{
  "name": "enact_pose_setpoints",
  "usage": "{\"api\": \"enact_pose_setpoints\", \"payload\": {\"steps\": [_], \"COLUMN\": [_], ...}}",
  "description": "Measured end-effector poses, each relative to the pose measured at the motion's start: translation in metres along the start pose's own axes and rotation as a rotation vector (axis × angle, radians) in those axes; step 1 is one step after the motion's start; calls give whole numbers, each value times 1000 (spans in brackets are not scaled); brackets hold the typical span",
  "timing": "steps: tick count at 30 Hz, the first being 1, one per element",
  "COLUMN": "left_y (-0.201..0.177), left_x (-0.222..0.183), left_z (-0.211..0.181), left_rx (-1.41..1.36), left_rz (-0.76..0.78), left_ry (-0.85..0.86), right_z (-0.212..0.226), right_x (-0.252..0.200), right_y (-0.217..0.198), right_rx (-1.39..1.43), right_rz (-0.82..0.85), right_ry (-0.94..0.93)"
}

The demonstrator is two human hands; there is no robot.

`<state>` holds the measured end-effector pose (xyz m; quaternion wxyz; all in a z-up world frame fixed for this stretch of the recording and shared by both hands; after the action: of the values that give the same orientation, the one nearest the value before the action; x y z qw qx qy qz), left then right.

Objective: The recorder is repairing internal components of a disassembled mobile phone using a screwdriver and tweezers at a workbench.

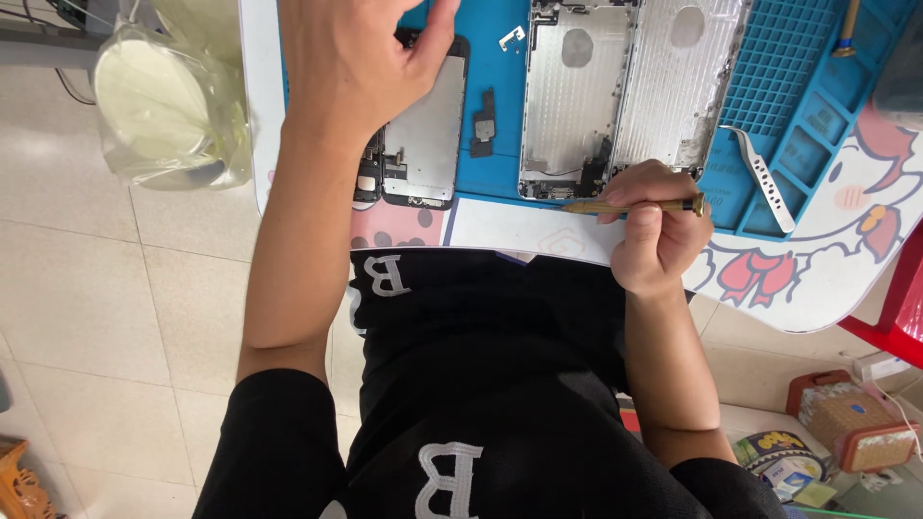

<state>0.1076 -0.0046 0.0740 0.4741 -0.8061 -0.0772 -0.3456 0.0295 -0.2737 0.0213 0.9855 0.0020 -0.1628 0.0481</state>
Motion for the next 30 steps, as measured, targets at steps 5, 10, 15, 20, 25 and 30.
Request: {"api": "enact_pose_setpoints", "payload": {"steps": [5,10,15,20,25,30], "left_y": [-10,-3,-6,4,3,12], "left_x": [12,3,8,-4,-7,-16], "left_z": [-7,5,1,7,10,19], "left_rx": [-167,-161,-124,-98,-82,-101], "left_rz": [-14,11,1,31,10,54], "left_ry": [18,-60,-39,-48,-45,-95], "right_z": [2,-2,-3,-4,-3,-5], "right_x": [3,2,1,0,1,-1], "right_y": [2,1,2,1,1,1], "right_rx": [-22,-36,-33,-32,-39,-48], "right_rz": [10,25,25,24,23,32], "right_ry": [-3,24,37,29,23,37]}}
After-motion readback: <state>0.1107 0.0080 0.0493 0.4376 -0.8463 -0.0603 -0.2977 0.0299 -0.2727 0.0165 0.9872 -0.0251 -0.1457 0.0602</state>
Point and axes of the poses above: each hand's wrist, its own x-axis towards the middle knuckle, its own y-axis out of the palm, z = x × y, the point moved 10 cm from there along x, towards the middle knuckle, and after that the axes turned 5 degrees about -z, right-handed, at the moved point
